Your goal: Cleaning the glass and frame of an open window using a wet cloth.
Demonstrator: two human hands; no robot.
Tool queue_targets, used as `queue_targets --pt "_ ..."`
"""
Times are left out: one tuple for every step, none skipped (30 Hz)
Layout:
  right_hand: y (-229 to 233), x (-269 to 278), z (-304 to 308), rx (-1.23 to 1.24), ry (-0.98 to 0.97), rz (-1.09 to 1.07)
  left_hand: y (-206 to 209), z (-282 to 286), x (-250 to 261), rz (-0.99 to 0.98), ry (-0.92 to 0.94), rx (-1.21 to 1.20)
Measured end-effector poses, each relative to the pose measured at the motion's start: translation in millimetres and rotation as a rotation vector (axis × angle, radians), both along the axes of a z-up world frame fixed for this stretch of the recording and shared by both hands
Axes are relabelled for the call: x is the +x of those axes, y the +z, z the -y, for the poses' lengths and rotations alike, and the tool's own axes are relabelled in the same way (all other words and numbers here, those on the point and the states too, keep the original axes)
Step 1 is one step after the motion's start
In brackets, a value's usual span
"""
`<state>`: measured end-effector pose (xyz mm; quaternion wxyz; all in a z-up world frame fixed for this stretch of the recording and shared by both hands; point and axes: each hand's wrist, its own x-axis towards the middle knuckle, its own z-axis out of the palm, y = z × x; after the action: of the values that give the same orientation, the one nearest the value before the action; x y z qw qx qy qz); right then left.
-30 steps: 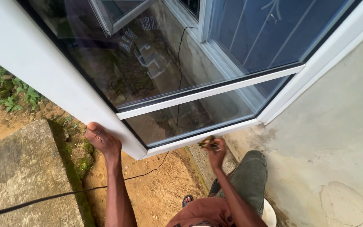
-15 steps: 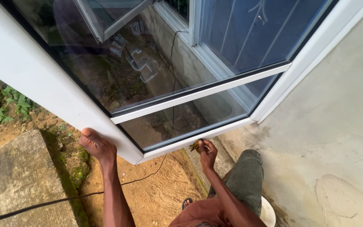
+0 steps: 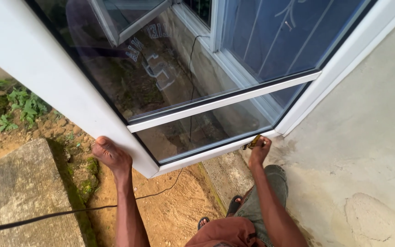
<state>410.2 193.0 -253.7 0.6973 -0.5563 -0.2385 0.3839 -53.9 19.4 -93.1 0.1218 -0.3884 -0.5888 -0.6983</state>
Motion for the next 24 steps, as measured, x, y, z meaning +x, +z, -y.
queue_targets --pt "15 -13 12 0.004 -0.004 -0.002 0 0 0 -0.002 -0.004 0.004" --pt "29 -25 23 -0.014 0.008 0.014 -1 -1 1 0.010 0.022 -0.006" --pt "44 -37 34 -0.032 0.021 0.030 -2 -2 2 0.022 0.049 -0.015" --pt "57 -52 53 -0.034 0.014 0.030 3 0 7 0.022 0.042 -0.018" --pt "71 -67 70 0.067 0.093 -0.001 8 2 12 0.054 0.035 -0.010" --pt "85 -81 85 0.170 0.167 -0.032 14 0 18 0.086 0.024 0.000" --pt "92 -93 100 0.170 0.156 -0.032 3 -2 12 0.086 0.013 -0.001" --pt "99 -106 114 0.153 0.231 -0.118 -7 -4 4 0.074 0.045 -0.013" --pt "107 -120 127 0.135 0.306 -0.204 -17 -6 -4 0.062 0.077 -0.026" --pt "60 -123 119 0.137 0.300 -0.204 -22 -7 -9 0.061 0.072 -0.025" --pt "13 -126 111 0.114 0.326 -0.044 -27 -8 -15 0.058 0.065 -0.020" --pt "-34 -130 103 0.090 0.352 0.115 -32 -8 -21 0.054 0.061 -0.015" --pt "-22 -131 103 0.091 0.349 0.114 -35 -11 -24 0.052 0.058 -0.013" --pt "-11 -132 104 0.075 0.306 0.059 -39 -11 -27 0.036 0.068 -0.011" --pt "1 -134 106 0.060 0.263 0.003 -43 -12 -30 0.021 0.078 -0.008" --pt "-3 -126 98 0.057 0.260 0.003 -28 -7 -16 0.021 0.074 -0.011" --pt "-6 -117 91 0.024 0.192 -0.010 -13 -2 -2 0.032 0.066 -0.030" --pt "-8 -108 80 -0.004 0.121 -0.023 3 -1 13 0.042 0.055 -0.043" --pt "-14 -94 64 -0.002 0.114 -0.023 -1 -2 6 0.042 0.048 -0.042" --pt "-21 -78 50 -0.011 0.054 0.015 -6 -3 1 0.047 0.046 -0.032" --pt "-27 -61 37 -0.021 -0.006 0.052 -11 -4 -5 0.052 0.044 -0.023" --pt "-26 -46 25 -0.021 -0.015 0.051 -12 -4 -5 0.051 0.035 -0.022" --pt "-24 -31 12 0.006 -0.057 0.048 -13 -3 -6 0.049 0.039 -0.023" --pt "-23 -16 0 0.032 -0.097 0.046 -14 -2 -6 0.049 0.043 -0.024"
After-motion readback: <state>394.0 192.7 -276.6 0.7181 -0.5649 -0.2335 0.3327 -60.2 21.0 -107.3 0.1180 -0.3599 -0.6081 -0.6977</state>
